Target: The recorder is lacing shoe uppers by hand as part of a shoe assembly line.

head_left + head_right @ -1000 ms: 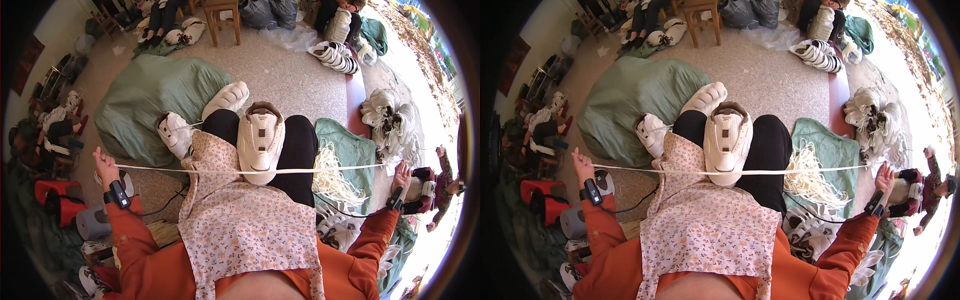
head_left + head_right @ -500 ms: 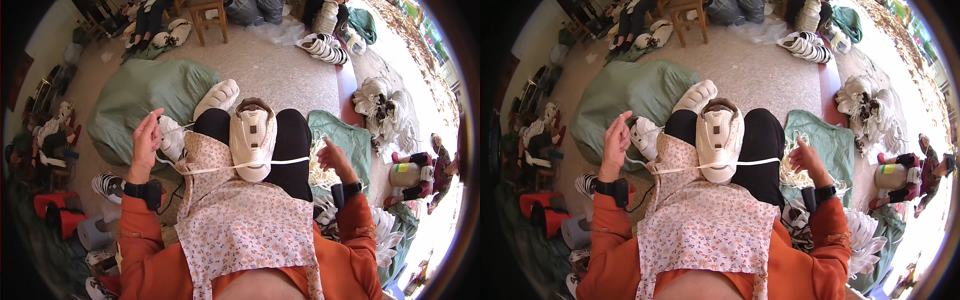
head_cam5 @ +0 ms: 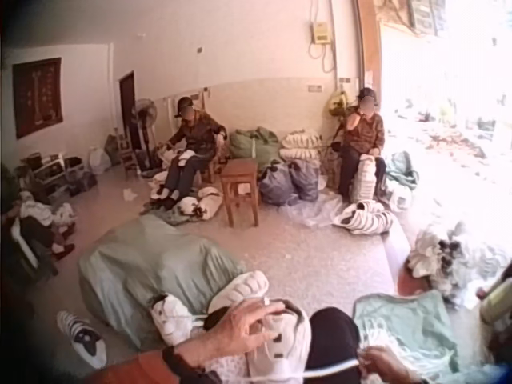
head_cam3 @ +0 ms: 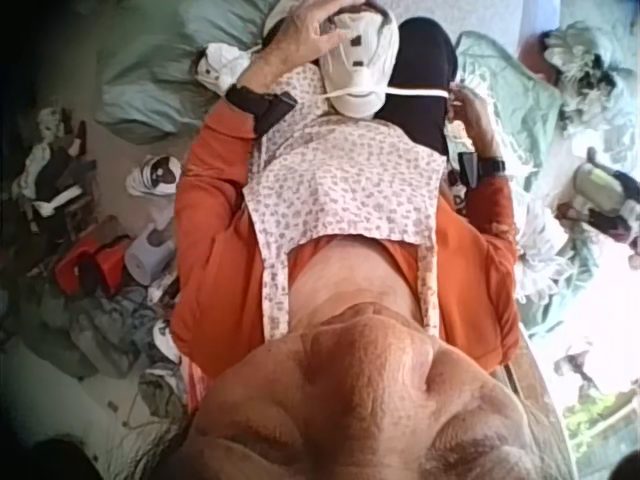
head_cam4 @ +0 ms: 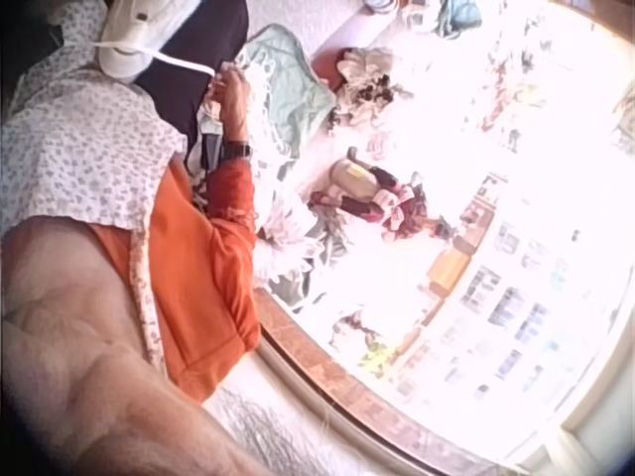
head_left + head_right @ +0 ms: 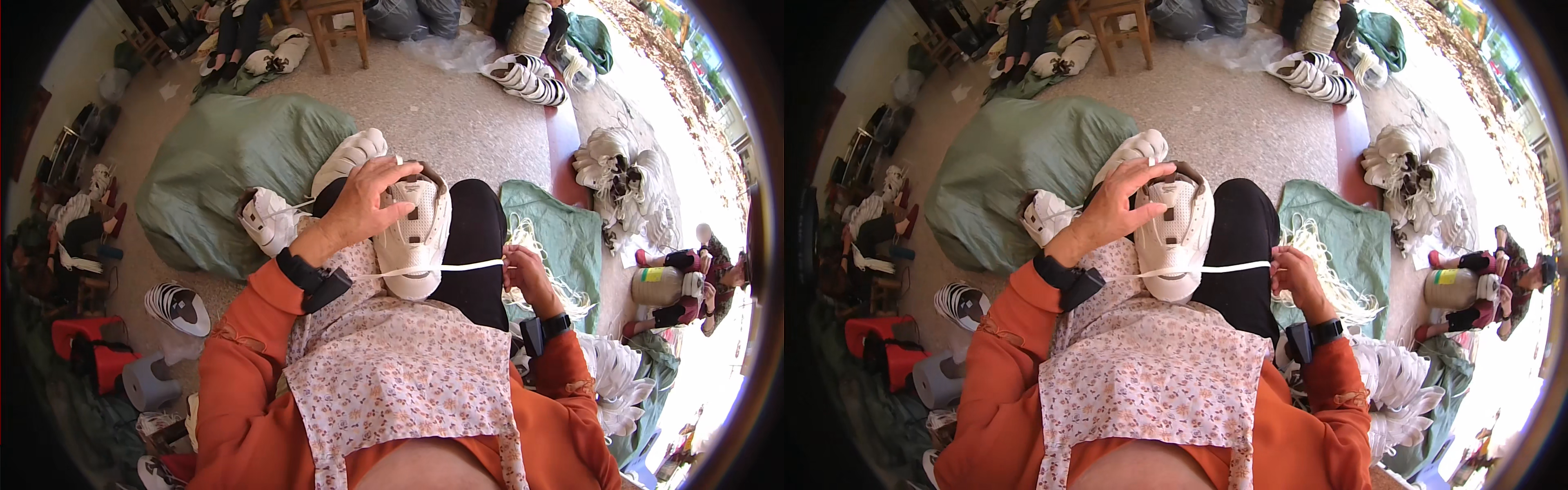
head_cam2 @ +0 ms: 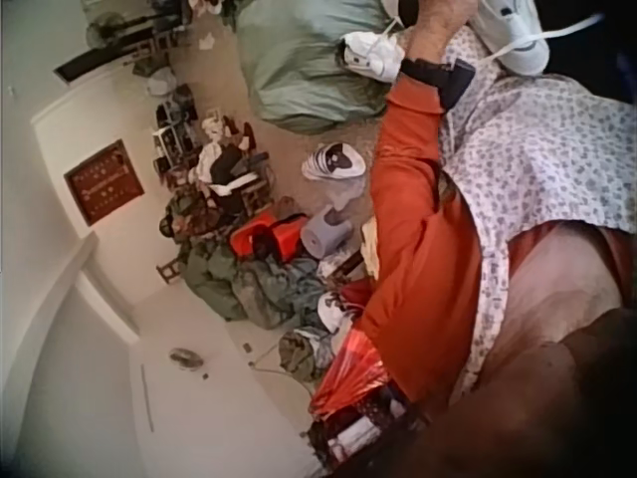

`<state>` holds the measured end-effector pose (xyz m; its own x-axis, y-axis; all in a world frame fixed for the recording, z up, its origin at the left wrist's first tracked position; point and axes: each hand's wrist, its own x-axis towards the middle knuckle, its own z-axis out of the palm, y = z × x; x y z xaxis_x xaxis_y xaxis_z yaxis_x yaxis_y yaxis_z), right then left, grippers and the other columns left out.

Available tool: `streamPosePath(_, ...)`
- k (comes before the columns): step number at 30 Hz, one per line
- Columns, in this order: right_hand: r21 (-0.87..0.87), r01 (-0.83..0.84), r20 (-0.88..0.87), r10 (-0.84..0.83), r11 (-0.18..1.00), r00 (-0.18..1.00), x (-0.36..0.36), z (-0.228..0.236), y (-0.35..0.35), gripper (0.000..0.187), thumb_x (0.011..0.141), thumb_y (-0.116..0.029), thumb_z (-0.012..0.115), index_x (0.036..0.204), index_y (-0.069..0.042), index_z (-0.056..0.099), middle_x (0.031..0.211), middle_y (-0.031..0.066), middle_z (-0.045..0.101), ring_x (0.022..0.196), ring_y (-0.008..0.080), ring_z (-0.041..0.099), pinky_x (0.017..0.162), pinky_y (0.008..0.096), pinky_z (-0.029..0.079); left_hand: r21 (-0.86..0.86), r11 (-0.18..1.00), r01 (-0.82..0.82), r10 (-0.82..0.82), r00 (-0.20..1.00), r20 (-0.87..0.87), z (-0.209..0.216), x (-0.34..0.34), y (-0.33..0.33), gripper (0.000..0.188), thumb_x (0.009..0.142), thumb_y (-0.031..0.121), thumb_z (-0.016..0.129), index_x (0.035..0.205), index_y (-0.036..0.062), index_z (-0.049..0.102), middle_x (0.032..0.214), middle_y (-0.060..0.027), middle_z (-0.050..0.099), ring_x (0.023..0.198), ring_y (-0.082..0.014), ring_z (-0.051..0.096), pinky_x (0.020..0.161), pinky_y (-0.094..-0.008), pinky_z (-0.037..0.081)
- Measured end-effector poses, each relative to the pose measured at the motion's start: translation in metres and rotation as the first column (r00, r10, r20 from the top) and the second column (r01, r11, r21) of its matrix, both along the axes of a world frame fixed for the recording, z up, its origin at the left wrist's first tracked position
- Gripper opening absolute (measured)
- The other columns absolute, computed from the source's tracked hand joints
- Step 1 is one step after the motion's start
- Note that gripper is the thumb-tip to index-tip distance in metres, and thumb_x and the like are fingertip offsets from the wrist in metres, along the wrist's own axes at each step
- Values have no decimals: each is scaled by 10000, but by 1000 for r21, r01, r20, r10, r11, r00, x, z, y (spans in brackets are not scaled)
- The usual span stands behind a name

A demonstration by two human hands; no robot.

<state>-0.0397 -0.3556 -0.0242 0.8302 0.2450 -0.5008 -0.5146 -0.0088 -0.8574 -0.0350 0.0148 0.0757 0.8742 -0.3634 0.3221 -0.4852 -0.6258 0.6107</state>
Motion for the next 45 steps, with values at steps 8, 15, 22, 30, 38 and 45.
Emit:
streamPosePath(8,-318,-62,562,241,946,791,51,59,74,363,1020,-274,533,1231,7,622,1116,58,662,1030,155,608,889,289,482,-6,998,-59,54,951,-303,-32,24,-20,1032,694,394,820,1523,83,290,1501,-238,357,1430,-402,274,1185,-444,247)
streamPosePath(15,-142,-298,528,327,944,784,82,44,166,669,1037,-483,436,1440,50,414,1355,237,553,1263,293,532,1046,346,423,29,995,-90,95,949,-301,-41,23,-21,1091,683,404,824,1540,92,226,1479,-277,352,1429,-440,240,1178,-507,235)
streamPosePath(22,-222,-328,596,394,918,699,93,43,172,621,1047,-480,401,1383,37,475,1314,252,576,1228,350,554,1023,375,435,51,973,-224,229,926,-301,-49,22,-32,1105,650,368,815,1540,104,216,1482,-221,365,1419,-438,244,1156,-532,256)
streamPosePath(30,-474,-203,731,511,857,452,93,43,185,456,1051,-369,367,1292,-12,515,1253,244,574,1156,428,545,993,447,433,217,915,-340,396,857,-328,-33,25,-50,1123,615,288,838,1530,99,215,1500,-170,357,1416,-397,252,1166,-474,263)
streamPosePath(38,-453,-58,767,422,890,483,39,59,114,362,991,-287,542,1218,-9,590,1192,190,607,1158,364,558,983,414,436,-332,908,-255,55,859,-509,-20,8,-27,1009,728,216,798,1537,34,225,1484,-156,392,1347,-306,404,1113,-386,360)
streamPosePath(45,-561,-230,695,603,795,391,-54,76,45,224,916,-252,687,824,-51,648,1224,93,618,1267,303,500,1067,436,366,-862,242,-446,-200,846,-494,-22,-38,46,373,998,153,588,1336,2,548,1226,-110,641,1084,-184,641,883,-321,535)
